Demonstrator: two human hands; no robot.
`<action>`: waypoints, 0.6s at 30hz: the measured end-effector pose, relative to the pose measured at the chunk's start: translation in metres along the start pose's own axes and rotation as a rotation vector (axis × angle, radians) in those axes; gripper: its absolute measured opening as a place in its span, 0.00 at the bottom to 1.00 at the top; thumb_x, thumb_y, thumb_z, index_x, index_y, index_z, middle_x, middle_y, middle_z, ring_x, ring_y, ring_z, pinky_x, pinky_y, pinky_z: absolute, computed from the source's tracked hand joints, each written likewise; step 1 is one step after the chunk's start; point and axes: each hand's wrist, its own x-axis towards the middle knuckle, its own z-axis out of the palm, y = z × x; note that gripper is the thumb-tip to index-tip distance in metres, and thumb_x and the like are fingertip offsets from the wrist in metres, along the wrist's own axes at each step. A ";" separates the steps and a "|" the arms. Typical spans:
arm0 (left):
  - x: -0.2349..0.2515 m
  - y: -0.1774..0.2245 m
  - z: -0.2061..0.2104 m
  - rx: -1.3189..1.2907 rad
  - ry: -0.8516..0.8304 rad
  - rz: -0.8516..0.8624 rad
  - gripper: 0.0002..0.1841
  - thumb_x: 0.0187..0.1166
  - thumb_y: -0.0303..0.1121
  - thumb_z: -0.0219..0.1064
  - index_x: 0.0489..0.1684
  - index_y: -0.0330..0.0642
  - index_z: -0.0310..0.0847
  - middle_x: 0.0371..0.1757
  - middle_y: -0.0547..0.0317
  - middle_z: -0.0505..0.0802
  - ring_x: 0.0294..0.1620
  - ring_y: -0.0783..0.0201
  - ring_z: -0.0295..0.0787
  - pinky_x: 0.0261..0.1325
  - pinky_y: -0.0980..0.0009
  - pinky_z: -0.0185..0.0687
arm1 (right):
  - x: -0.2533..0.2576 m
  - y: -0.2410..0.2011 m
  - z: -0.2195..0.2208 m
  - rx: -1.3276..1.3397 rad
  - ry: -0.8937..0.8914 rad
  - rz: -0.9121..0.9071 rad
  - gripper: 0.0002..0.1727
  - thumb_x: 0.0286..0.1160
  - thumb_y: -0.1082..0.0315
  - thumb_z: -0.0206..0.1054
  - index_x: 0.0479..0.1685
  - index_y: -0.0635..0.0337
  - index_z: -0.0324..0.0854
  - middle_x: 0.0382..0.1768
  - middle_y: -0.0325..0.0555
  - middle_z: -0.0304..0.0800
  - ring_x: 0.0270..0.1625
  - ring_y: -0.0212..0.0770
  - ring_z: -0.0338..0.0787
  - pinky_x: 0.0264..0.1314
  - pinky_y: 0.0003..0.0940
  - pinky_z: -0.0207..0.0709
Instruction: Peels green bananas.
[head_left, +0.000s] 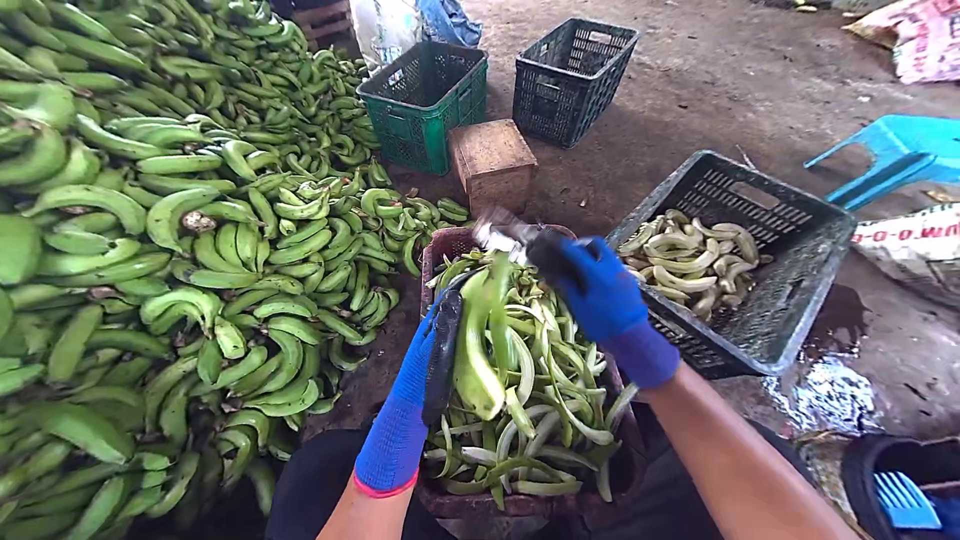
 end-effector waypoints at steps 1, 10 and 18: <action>0.001 0.001 -0.001 -0.061 -0.040 -0.045 0.24 0.92 0.40 0.44 0.83 0.43 0.65 0.55 0.58 0.90 0.45 0.72 0.89 0.48 0.76 0.87 | 0.005 0.005 -0.007 -0.015 0.013 0.056 0.29 0.76 0.65 0.70 0.81 0.52 0.77 0.64 0.71 0.82 0.60 0.72 0.86 0.55 0.70 0.79; 0.008 0.004 -0.013 -0.026 0.247 0.180 0.23 0.91 0.34 0.42 0.84 0.44 0.61 0.51 0.65 0.88 0.43 0.79 0.87 0.47 0.80 0.85 | -0.025 -0.019 0.014 0.330 -0.452 -0.161 0.25 0.78 0.54 0.64 0.75 0.47 0.84 0.61 0.56 0.89 0.59 0.56 0.90 0.59 0.61 0.82; 0.002 0.005 -0.017 -0.273 -0.146 -0.090 0.27 0.84 0.40 0.59 0.82 0.47 0.63 0.48 0.55 0.91 0.40 0.66 0.93 0.42 0.72 0.92 | 0.008 0.004 -0.011 0.129 -0.091 0.052 0.39 0.72 0.57 0.72 0.87 0.46 0.68 0.67 0.66 0.79 0.57 0.65 0.87 0.53 0.68 0.81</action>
